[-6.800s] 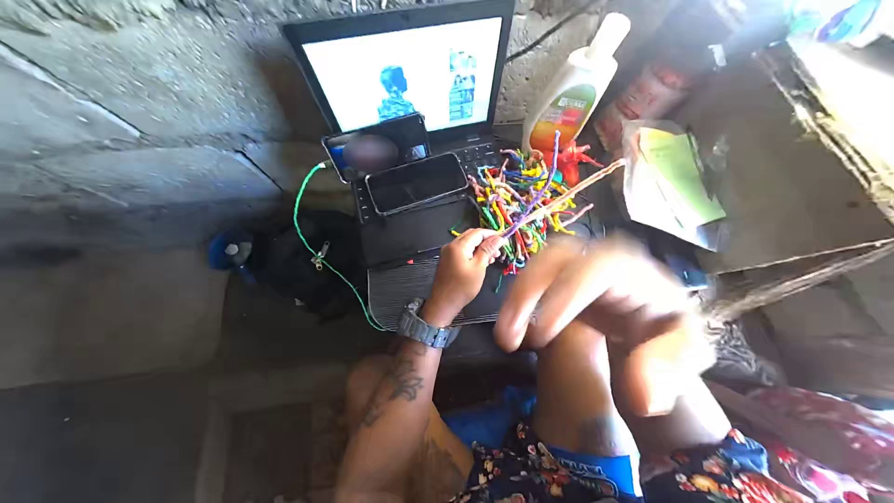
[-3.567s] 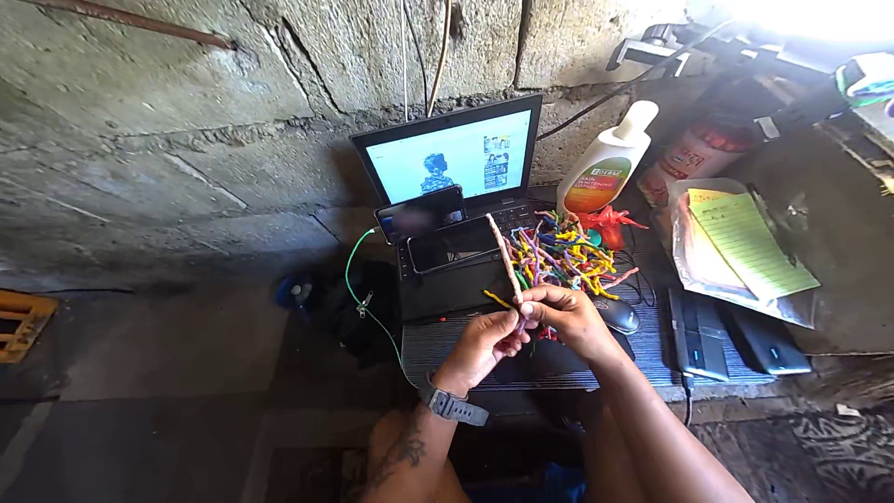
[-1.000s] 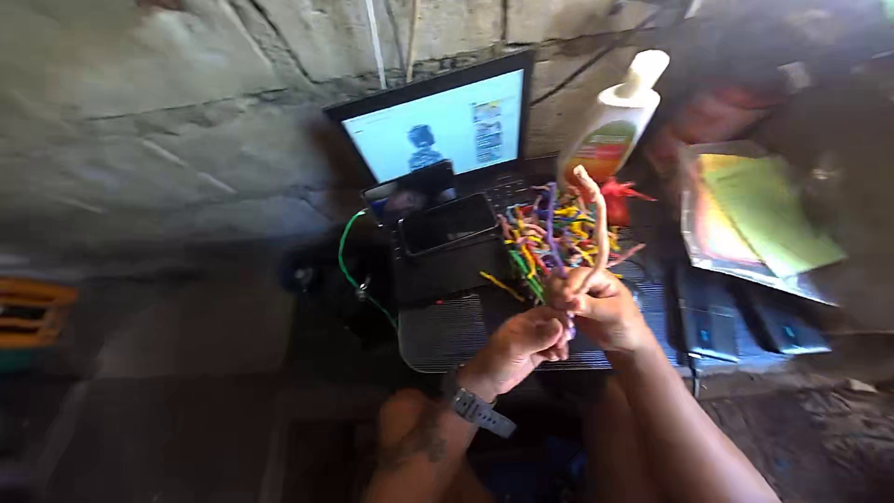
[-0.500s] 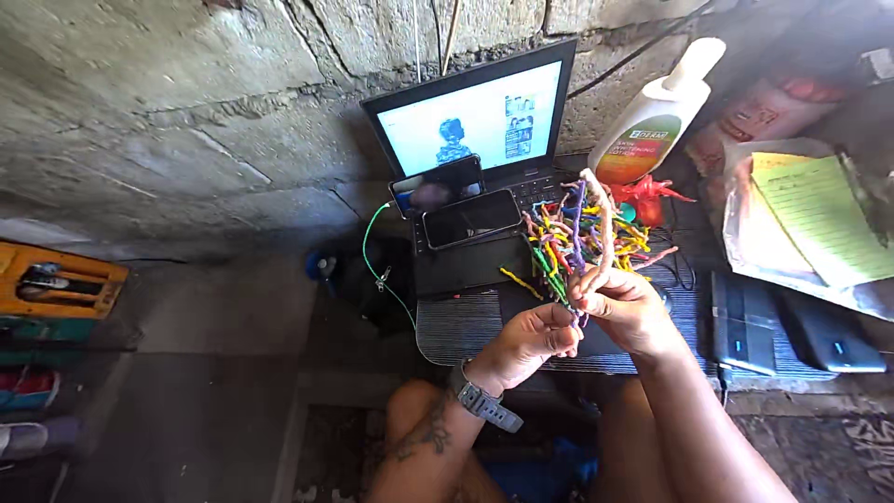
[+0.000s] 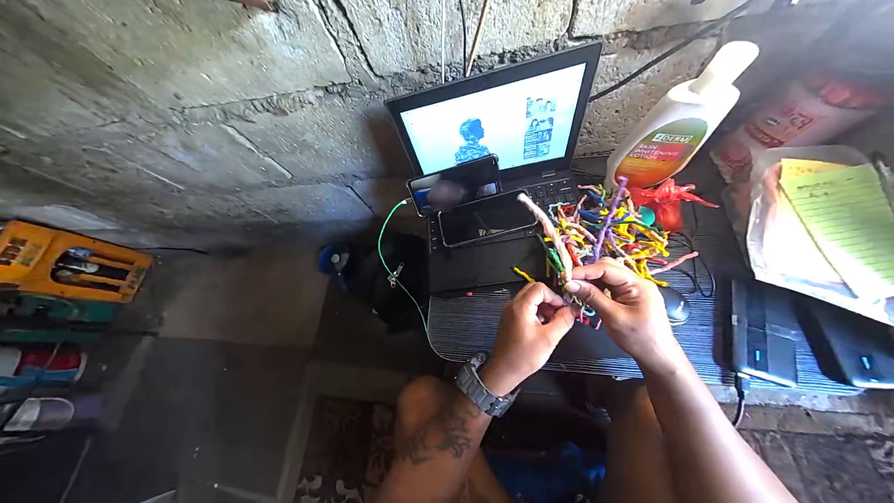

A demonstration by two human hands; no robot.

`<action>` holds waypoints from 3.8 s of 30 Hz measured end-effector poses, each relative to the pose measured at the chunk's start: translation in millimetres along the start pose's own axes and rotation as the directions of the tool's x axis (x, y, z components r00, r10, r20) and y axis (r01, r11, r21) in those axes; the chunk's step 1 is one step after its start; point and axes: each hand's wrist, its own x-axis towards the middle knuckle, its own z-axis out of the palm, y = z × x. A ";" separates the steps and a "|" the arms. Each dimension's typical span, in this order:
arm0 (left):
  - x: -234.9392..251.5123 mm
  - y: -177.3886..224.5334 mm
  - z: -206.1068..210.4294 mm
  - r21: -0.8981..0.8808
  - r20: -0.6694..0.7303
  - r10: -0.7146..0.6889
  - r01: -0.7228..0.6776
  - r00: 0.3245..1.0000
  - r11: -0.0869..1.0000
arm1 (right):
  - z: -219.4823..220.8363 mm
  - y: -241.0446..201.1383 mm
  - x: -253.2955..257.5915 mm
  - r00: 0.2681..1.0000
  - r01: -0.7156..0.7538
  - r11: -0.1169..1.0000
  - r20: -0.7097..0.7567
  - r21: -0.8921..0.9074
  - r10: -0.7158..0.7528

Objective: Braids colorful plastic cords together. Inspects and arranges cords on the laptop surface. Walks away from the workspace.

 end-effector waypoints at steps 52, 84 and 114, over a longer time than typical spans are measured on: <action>4.2 4.7 -11.5 -0.707 0.535 -0.256 0.593 0.805 0.385 | -7.8 -5.8 0.2 0.917 -0.352 0.836 0.332 0.421 0.219; 1.0 5.8 -4.9 -0.651 0.684 -0.104 0.668 0.722 0.360 | -23.1 13.0 3.4 0.904 -0.265 0.654 0.419 0.709 -0.088; 5.6 13.9 -11.8 -0.682 0.352 -0.309 0.468 0.884 0.562 | -11.9 7.5 7.3 0.920 -0.389 0.785 0.168 0.482 0.353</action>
